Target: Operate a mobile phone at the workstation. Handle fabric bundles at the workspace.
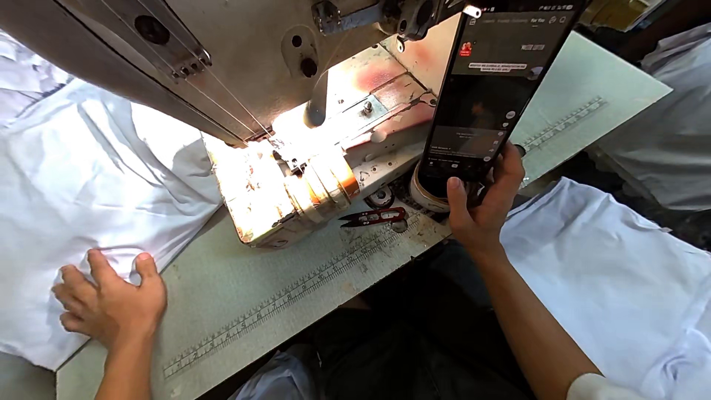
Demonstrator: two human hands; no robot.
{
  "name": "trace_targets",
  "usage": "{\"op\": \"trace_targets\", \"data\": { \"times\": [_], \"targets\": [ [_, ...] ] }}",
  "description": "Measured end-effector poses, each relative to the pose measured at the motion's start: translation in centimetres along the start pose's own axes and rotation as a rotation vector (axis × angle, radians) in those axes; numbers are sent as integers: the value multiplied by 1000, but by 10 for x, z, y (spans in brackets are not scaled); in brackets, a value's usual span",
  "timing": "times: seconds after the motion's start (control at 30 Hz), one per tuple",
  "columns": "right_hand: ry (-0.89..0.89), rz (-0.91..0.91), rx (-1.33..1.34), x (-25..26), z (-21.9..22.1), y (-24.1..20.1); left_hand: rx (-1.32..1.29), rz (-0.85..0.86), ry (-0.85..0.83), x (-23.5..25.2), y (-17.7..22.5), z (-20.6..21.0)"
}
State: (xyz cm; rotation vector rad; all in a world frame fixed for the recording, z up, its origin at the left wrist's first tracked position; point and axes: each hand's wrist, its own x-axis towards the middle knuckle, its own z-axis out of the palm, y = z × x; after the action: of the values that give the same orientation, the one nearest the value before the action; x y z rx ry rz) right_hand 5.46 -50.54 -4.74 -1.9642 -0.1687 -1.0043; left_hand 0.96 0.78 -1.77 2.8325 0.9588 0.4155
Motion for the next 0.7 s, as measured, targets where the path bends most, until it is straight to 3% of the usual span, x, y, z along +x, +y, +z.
{"op": "trace_targets", "data": {
  "times": [0.7],
  "targets": [
    [21,-23,-1,-2,1,2,12,3,4,0,1,0]
  ]
}}
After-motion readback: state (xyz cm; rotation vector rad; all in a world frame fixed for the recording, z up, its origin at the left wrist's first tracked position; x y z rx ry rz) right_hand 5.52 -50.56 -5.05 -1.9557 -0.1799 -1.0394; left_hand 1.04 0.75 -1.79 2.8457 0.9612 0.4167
